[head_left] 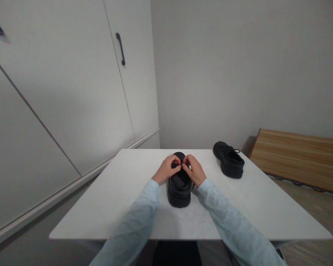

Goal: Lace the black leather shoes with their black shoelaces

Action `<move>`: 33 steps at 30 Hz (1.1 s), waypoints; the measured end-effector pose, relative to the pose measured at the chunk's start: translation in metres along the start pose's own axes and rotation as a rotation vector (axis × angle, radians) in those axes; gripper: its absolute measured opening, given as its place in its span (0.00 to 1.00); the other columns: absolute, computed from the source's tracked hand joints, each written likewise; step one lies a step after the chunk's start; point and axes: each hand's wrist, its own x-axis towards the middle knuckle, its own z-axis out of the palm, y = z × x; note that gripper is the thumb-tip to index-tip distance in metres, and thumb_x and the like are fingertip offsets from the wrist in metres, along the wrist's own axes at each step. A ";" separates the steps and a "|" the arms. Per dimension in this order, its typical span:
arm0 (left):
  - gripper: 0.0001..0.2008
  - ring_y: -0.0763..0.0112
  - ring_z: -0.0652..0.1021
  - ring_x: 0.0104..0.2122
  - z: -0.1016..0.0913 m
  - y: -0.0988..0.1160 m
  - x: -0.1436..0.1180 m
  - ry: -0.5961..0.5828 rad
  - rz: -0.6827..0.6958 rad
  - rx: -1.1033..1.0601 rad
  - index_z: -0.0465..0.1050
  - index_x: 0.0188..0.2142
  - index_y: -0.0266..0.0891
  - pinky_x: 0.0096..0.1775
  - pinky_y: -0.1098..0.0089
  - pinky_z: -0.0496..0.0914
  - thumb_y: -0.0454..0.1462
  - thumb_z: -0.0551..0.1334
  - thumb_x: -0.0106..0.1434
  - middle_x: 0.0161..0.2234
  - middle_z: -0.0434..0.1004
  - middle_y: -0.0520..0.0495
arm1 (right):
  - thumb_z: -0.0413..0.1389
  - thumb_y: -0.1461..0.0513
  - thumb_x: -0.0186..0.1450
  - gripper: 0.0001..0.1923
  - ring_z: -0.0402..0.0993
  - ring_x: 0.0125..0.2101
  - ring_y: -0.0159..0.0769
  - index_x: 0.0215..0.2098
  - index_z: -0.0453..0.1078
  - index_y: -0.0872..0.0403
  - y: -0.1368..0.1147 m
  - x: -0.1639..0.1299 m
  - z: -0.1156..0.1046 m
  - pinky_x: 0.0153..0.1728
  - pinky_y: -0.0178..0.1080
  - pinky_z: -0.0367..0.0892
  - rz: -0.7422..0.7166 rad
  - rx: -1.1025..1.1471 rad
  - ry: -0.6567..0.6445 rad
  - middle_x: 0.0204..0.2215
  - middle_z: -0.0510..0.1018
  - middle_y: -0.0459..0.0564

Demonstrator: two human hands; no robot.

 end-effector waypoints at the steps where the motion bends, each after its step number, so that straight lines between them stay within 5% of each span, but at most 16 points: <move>1: 0.03 0.69 0.68 0.33 0.000 0.000 0.000 -0.002 -0.006 -0.013 0.66 0.29 0.38 0.38 0.69 0.64 0.32 0.58 0.51 0.29 0.66 0.51 | 0.49 0.65 0.58 0.02 0.63 0.31 0.36 0.30 0.59 0.52 0.000 0.000 0.000 0.33 0.38 0.61 -0.005 0.003 -0.001 0.28 0.66 0.46; 6: 0.03 0.70 0.68 0.32 -0.002 -0.002 0.000 -0.014 -0.033 -0.088 0.64 0.28 0.38 0.38 0.70 0.64 0.32 0.59 0.51 0.28 0.65 0.52 | 0.50 0.67 0.58 0.08 0.65 0.34 0.37 0.35 0.65 0.52 -0.006 0.000 -0.005 0.37 0.39 0.62 -0.065 -0.037 -0.046 0.30 0.69 0.47; 15: 0.03 0.71 0.68 0.31 -0.004 -0.003 0.000 -0.040 -0.090 -0.196 0.64 0.27 0.37 0.37 0.71 0.63 0.31 0.57 0.50 0.27 0.65 0.53 | 0.52 0.68 0.57 0.04 0.65 0.33 0.37 0.29 0.66 0.53 -0.006 0.001 -0.007 0.35 0.38 0.61 -0.080 0.032 -0.031 0.29 0.68 0.47; 33: 0.05 0.68 0.69 0.34 -0.006 -0.001 0.000 -0.075 -0.016 -0.047 0.69 0.29 0.37 0.40 0.68 0.64 0.36 0.62 0.54 0.30 0.68 0.50 | 0.49 0.57 0.61 0.05 0.66 0.32 0.35 0.32 0.59 0.51 0.006 0.002 -0.003 0.33 0.37 0.62 0.191 0.452 0.051 0.30 0.69 0.45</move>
